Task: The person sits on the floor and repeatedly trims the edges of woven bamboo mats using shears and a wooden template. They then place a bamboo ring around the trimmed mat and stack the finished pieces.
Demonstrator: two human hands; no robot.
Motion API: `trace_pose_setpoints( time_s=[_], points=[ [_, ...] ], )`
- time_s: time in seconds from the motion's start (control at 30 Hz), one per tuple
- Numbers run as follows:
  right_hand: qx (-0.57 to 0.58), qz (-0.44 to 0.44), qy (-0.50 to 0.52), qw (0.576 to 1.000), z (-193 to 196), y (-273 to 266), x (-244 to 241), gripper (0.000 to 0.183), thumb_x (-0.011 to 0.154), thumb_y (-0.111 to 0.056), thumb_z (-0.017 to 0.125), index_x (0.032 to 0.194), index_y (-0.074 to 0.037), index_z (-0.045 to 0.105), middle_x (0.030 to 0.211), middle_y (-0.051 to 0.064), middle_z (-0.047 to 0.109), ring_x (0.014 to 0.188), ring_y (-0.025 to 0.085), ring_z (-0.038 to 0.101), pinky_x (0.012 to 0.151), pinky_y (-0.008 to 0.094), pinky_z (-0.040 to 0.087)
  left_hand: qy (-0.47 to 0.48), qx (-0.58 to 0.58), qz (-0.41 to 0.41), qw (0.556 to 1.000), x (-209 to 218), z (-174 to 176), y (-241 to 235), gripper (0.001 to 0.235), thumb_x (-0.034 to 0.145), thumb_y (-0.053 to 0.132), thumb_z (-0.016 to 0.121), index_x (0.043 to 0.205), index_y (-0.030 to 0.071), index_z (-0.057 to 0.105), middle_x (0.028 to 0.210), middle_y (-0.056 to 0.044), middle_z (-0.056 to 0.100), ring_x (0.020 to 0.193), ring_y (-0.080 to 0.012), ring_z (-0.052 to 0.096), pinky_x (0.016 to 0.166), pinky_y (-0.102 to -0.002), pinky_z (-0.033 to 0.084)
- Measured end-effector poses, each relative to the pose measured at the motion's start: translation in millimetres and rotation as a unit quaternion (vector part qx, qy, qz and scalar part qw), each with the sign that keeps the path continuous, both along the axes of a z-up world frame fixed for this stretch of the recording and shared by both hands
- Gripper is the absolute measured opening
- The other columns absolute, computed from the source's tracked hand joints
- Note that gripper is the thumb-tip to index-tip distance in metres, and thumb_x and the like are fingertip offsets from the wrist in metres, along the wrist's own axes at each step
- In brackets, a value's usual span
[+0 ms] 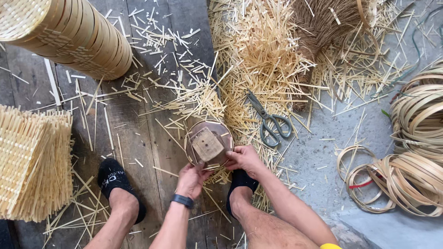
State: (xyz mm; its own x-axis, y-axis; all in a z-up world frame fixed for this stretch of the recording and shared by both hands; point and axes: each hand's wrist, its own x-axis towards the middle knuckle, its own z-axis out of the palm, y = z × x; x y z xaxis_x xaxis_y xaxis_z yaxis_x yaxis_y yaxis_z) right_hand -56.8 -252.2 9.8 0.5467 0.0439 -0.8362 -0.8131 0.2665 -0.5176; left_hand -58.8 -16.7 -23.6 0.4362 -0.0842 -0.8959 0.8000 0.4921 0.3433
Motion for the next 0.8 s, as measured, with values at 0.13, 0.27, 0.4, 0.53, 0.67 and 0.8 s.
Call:
trace_pose_setpoints(
  time_s=[0.13,0.27,0.4,0.53,0.67,0.8],
  points=[
    [-0.045,0.000,-0.002,0.999,-19.7,8.6,-3.9,0.020,0.096,-0.010,0.064,0.099,0.008,0.073,0.085,0.019,0.076,0.073,0.027,0.077,0.064,0.038,0.067,-0.027,0.044,0.015,0.999,-18.9,-25.6,-16.5,0.025,0.093,0.006,0.069,0.115,-0.005,0.064,0.108,-0.015,0.073,0.092,-0.0266,0.072,0.079,-0.042,0.064],
    [-0.056,-0.008,0.001,0.998,-27.9,13.3,-10.8,0.022,0.098,-0.010,0.065,0.099,0.010,0.071,0.086,0.019,0.075,0.075,0.029,0.077,0.064,0.039,0.066,0.007,0.089,0.018,0.996,-14.2,-20.0,-20.7,0.025,0.092,0.006,0.069,0.114,-0.003,0.065,0.106,-0.014,0.073,0.090,-0.0250,0.072,0.074,-0.041,0.065],
    [-0.030,0.007,-0.009,0.999,-5.8,5.8,3.0,0.037,0.100,-0.025,0.057,0.114,0.007,0.068,0.095,0.017,0.076,0.080,0.025,0.078,0.066,0.038,0.066,-0.081,0.143,-0.102,0.981,8.4,19.6,-5.8,0.025,0.092,0.009,0.071,0.116,0.001,0.070,0.106,-0.014,0.075,0.088,-0.0269,0.072,0.075,-0.039,0.064],
    [-0.086,-0.012,-0.146,0.985,29.5,12.3,0.8,0.068,0.085,-0.045,0.072,0.132,0.000,0.052,0.113,0.013,0.067,0.094,0.018,0.070,0.075,0.034,0.063,-0.393,0.267,-0.285,0.832,19.8,69.7,18.6,0.045,0.085,0.022,0.080,0.124,0.003,0.069,0.114,-0.019,0.076,0.098,-0.0288,0.073,0.082,-0.042,0.061],
    [-0.166,0.128,-0.130,0.969,62.7,25.3,9.7,0.086,0.064,-0.048,0.088,0.123,0.001,0.050,0.109,0.017,0.067,0.090,0.022,0.072,0.078,0.034,0.064,-0.306,0.233,-0.340,0.858,50.9,105.5,-4.5,0.056,0.088,0.051,0.067,0.124,0.008,0.067,0.102,-0.013,0.076,0.086,-0.0257,0.074,0.071,-0.041,0.063],
    [-0.221,0.121,-0.115,0.961,76.7,43.5,9.6,0.068,0.060,-0.045,0.086,0.108,-0.004,0.061,0.095,0.008,0.073,0.082,0.019,0.074,0.074,0.033,0.063,-0.343,0.322,-0.366,0.803,63.4,108.3,-37.2,0.066,0.092,0.067,0.050,0.128,0.015,0.068,0.086,-0.013,0.078,0.080,-0.0221,0.077,0.073,-0.038,0.060]
  ],
)
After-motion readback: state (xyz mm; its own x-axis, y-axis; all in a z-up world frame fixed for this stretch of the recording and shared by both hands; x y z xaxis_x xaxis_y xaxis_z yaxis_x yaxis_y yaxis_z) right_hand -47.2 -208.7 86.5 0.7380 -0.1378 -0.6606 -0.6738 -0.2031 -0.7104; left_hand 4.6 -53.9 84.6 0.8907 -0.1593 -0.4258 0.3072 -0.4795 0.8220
